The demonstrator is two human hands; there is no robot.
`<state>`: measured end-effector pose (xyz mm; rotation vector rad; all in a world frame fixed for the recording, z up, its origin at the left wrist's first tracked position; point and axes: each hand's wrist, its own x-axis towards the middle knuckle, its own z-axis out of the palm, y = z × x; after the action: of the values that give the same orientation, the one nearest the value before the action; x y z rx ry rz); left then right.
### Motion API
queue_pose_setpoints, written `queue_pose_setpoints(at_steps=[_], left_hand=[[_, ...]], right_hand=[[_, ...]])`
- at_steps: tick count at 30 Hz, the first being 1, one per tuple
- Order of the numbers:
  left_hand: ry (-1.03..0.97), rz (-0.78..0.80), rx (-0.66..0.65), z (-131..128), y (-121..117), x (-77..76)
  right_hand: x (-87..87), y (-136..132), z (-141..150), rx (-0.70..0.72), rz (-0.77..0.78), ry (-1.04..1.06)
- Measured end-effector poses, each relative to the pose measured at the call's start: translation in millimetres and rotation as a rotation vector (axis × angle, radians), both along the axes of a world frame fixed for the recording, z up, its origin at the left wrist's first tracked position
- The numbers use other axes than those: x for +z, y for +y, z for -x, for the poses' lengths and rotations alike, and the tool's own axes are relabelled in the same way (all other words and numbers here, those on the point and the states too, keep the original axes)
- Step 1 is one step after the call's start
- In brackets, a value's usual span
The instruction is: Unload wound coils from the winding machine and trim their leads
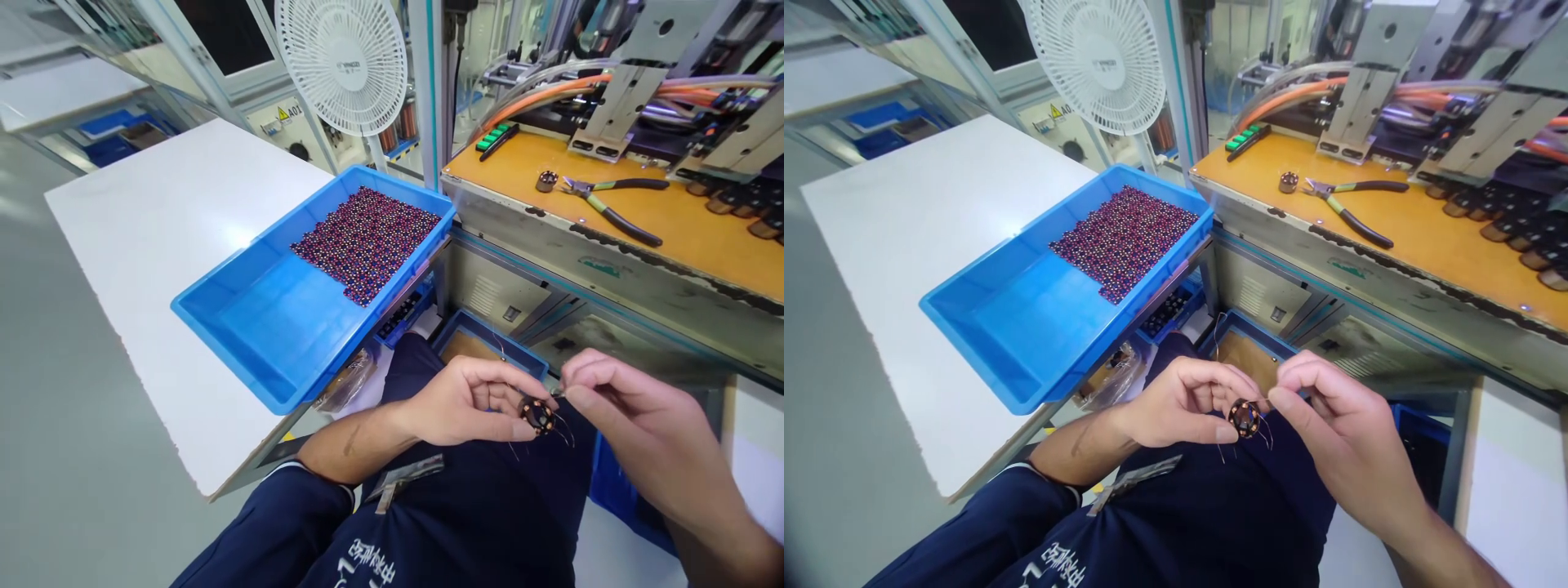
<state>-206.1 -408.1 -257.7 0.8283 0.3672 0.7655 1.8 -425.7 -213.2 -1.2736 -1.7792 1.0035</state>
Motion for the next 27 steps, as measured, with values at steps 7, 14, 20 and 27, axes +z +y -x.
queue_pose_setpoints(at_steps=[7, 14, 20, 27], left_hand=[[-0.022, -0.183, 0.087, -7.8, 2.7, -1.2], [0.017, -0.208, 0.096, -6.1, 0.6, 1.6], [-0.03, -0.034, 0.024, -4.7, -1.9, 0.7], [-0.147, 0.028, 0.014, -9.9, 1.6, 0.4]], right_hand=[[8.2, -16.6, -7.0, -0.068, 0.289, -0.037], [16.6, -12.0, -5.2, 0.014, 0.422, -0.12], [17.6, -18.0, -4.4, 0.047, 0.314, -0.169], [15.2, -21.4, -2.9, 0.068, 0.13, -0.113]])
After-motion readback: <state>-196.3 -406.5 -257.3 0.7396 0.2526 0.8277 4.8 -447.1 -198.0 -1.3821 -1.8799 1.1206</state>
